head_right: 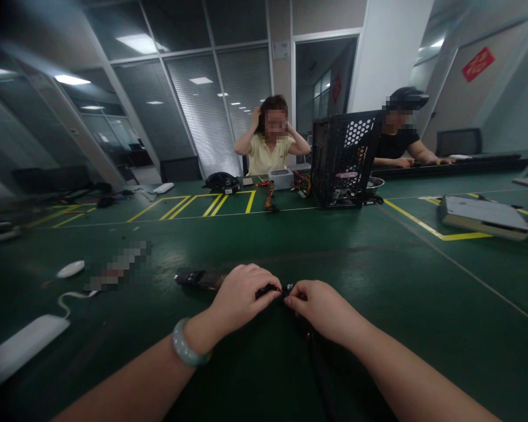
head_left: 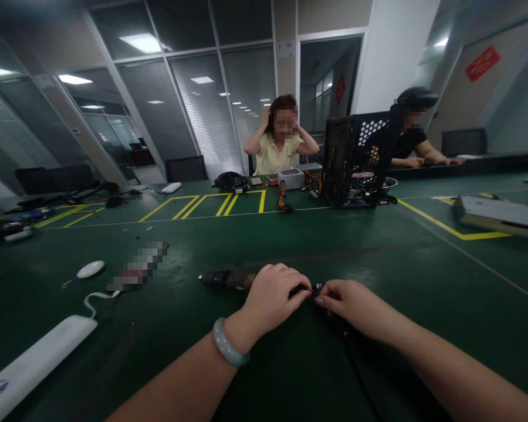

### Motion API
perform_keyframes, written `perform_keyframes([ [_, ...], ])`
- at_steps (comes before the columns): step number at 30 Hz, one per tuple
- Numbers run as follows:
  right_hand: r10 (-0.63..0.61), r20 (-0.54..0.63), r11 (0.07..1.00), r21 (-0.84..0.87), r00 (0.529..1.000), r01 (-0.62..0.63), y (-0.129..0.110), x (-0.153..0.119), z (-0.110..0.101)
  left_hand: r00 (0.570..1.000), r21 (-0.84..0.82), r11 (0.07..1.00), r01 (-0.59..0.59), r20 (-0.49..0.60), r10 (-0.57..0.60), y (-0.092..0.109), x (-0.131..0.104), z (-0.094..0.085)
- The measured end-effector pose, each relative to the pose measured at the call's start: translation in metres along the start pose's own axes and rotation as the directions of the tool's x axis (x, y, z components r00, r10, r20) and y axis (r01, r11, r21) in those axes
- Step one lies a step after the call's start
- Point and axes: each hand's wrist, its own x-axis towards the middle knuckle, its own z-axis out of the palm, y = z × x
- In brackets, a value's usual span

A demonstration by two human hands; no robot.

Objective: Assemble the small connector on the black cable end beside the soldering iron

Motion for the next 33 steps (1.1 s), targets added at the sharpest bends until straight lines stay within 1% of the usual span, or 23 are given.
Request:
perform_keyframes([
  [4, -0.004, -0.046, 1.0, 0.028, 0.999, 0.005, 0.0003, 0.0007, 0.0037, 1.0, -0.006, 1.0, 0.01, -0.006, -0.01, -0.0001, 0.0002, -0.0003],
  [9, -0.01, -0.065, 0.998, 0.065, 0.998, 0.014, 0.0012, 0.0014, 0.0063, 0.999, -0.02, 1.0, 0.013, -0.035, -0.014, 0.0003, -0.0002, 0.0003],
  [15, -0.006, -0.06, 0.996, 0.089, 0.998, 0.011, 0.0017, 0.0034, 0.0073, 0.999, -0.028, 1.0, -0.002, -0.039, 0.001, 0.0, -0.001, 0.0014],
  [25, 0.022, -0.04, 0.993, 0.115, 0.999, -0.017, 0.0043, 0.0035, 0.0075, 0.999, -0.026, 1.0, 0.009, -0.05, -0.01, -0.0013, -0.0004, 0.0025],
  [33, 0.006, -0.038, 0.991, 0.136, 0.999, 0.0, 0.0047, 0.0034, 0.0064, 0.999, -0.018, 1.0, 0.006, -0.043, -0.007, 0.0003, -0.001, 0.0009],
])
